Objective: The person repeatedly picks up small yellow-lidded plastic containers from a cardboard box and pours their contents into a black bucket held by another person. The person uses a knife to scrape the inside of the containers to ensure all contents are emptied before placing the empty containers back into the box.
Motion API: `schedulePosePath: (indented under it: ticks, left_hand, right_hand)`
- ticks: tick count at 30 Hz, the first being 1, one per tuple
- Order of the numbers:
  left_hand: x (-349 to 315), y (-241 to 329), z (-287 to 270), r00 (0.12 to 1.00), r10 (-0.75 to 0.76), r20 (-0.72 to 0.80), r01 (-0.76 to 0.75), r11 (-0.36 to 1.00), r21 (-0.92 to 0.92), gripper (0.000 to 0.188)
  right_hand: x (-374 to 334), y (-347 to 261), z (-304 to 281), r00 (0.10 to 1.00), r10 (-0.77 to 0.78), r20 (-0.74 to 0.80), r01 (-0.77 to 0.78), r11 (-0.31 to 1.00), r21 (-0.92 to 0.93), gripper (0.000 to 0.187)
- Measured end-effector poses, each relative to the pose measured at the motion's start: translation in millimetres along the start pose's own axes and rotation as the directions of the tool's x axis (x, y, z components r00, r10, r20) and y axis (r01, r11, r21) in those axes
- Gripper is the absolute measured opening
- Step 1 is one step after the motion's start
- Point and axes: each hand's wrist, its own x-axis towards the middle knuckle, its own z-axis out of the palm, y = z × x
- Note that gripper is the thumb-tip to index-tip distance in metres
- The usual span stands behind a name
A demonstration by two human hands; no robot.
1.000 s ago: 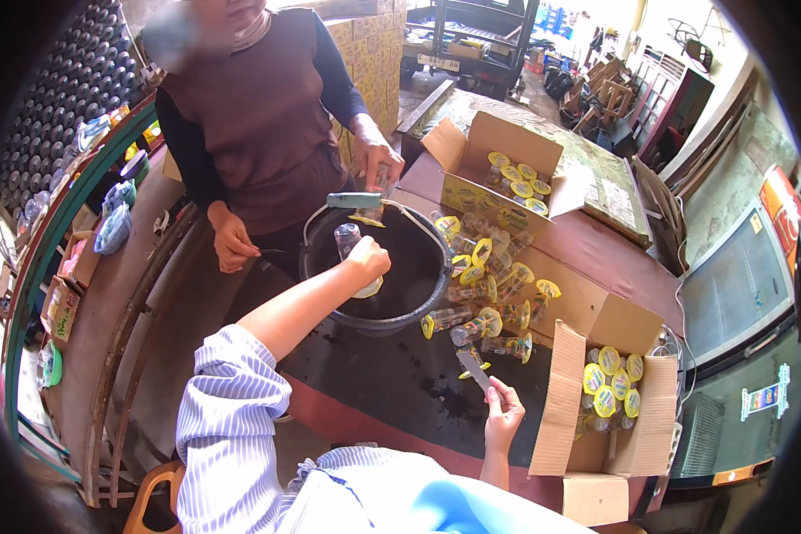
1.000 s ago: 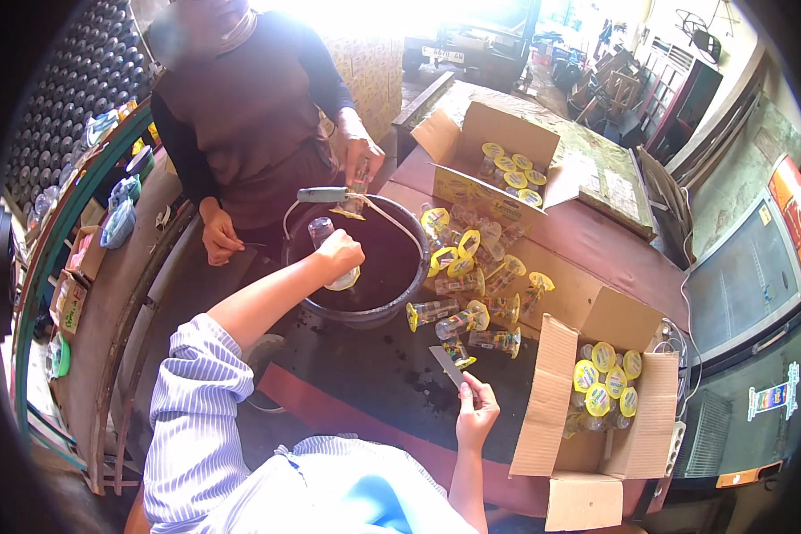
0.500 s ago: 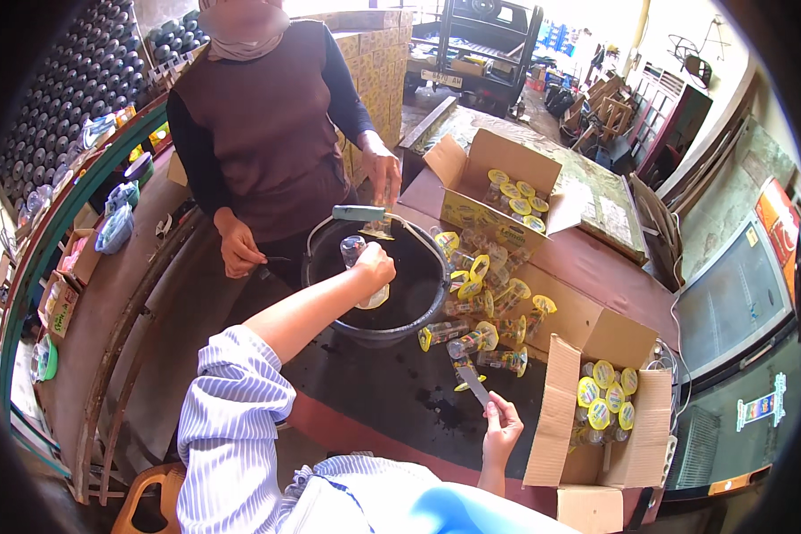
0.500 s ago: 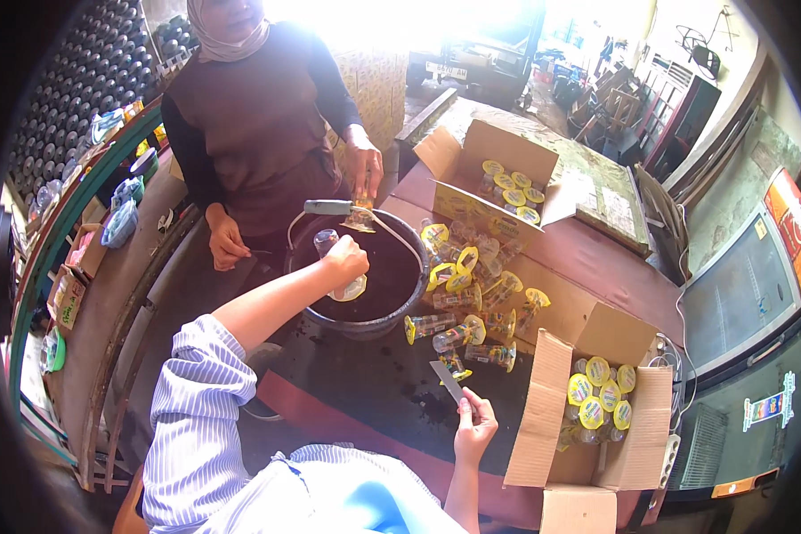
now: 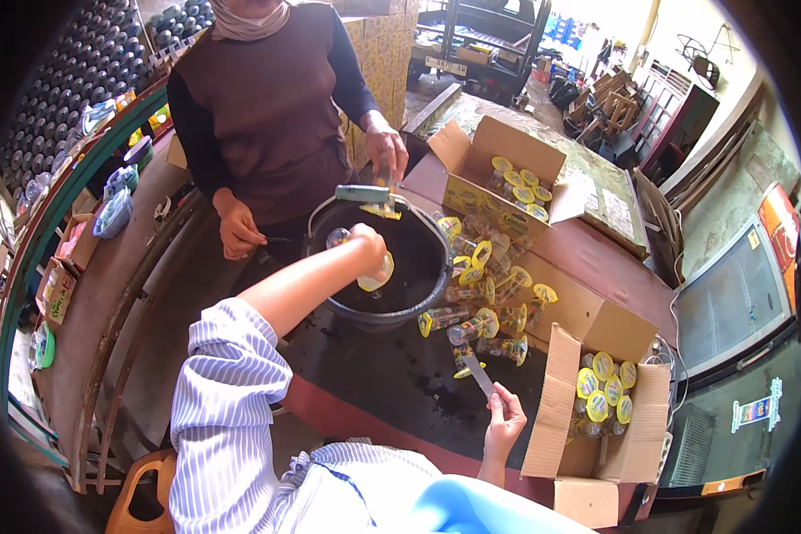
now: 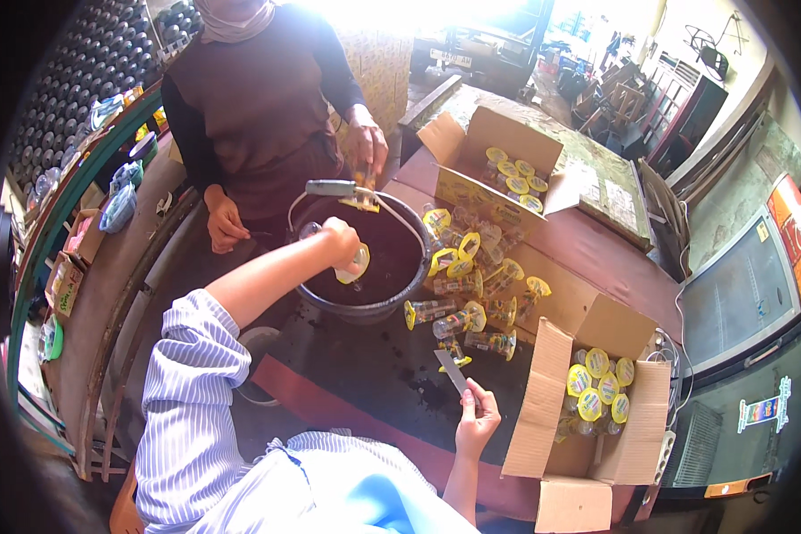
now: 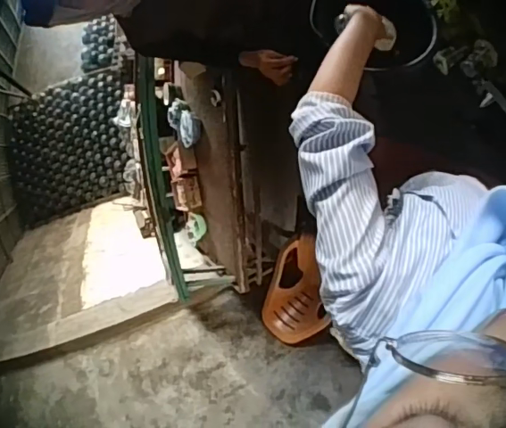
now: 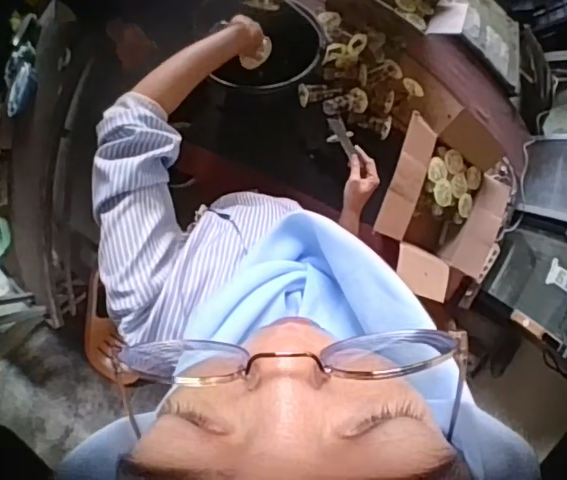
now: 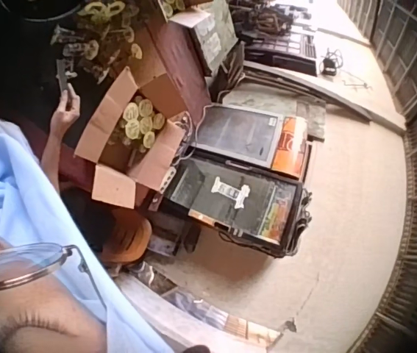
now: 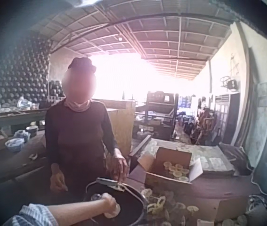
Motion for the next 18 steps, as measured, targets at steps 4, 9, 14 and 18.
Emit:
schedulePosePath:
  ticks: [4, 9, 14, 18]
  left_hand:
    - [-7, -7, -12, 0.970, 0.031, 0.242, 0.054, 0.939, -0.338, 0.061]
    - [-3, -11, -5, 0.892, 0.064, 0.448, 0.070, 0.959, -0.276, 0.064]
    - [20, -15, 8, 0.862, -0.090, 0.499, 0.170, 0.979, -0.116, 0.087]
    - [18, -9, 4, 0.972, -0.056, 0.229, 0.061, 0.998, -0.014, 0.086]
  right_hand:
    - [0, -2, -1, 1.000, 0.001, -0.010, -0.002, 1.000, -0.023, 0.015]
    - [-4, -6, -2, 1.000, -0.008, -0.005, 0.008, 1.000, -0.015, 0.015]
    - [-5, -5, -6, 1.000, -0.003, -0.014, 0.003, 1.000, -0.002, 0.015]
    - [-6, -2, -7, 1.000, -0.016, -0.019, 0.016, 1.000, -0.014, 0.015]
